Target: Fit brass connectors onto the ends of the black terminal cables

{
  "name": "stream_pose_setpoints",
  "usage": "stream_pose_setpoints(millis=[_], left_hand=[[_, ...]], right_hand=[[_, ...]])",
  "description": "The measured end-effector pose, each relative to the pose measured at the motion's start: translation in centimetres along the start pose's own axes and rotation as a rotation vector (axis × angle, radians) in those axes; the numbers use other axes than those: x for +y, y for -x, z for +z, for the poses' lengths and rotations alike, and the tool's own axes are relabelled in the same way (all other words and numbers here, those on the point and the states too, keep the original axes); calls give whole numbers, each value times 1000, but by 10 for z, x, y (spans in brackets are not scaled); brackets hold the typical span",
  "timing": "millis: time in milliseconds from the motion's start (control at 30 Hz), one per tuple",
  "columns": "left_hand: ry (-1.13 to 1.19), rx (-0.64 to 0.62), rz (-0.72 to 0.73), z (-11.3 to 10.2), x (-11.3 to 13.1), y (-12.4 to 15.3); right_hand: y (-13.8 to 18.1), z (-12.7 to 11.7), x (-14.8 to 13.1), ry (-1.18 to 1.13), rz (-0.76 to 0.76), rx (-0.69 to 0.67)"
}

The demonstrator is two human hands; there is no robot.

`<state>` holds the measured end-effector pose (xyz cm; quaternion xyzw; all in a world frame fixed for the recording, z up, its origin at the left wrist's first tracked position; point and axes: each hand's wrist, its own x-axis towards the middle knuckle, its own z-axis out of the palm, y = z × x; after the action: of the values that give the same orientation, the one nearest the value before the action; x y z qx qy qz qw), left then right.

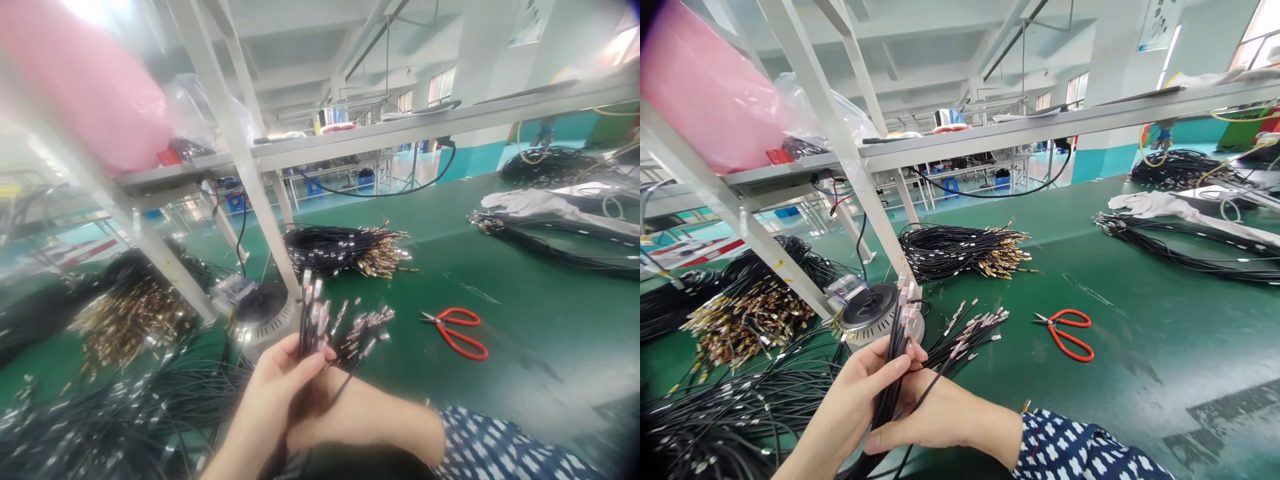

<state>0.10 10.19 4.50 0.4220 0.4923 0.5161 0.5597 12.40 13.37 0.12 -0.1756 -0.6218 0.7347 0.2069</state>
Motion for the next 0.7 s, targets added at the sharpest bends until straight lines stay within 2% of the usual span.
stream_pose_setpoints(millis=[133, 300, 500, 700], left_hand=[[147, 94, -8, -2, 6, 7], [75, 160, 100, -6, 7, 9], [-43, 185, 160, -14, 3, 10], [-56, 205, 189, -16, 2, 10]], right_hand=[[8, -4, -1, 78, 7, 148], [10, -2, -9, 128, 6, 323], [5, 1, -12, 67, -114, 400], [7, 3, -15, 45, -135, 452]])
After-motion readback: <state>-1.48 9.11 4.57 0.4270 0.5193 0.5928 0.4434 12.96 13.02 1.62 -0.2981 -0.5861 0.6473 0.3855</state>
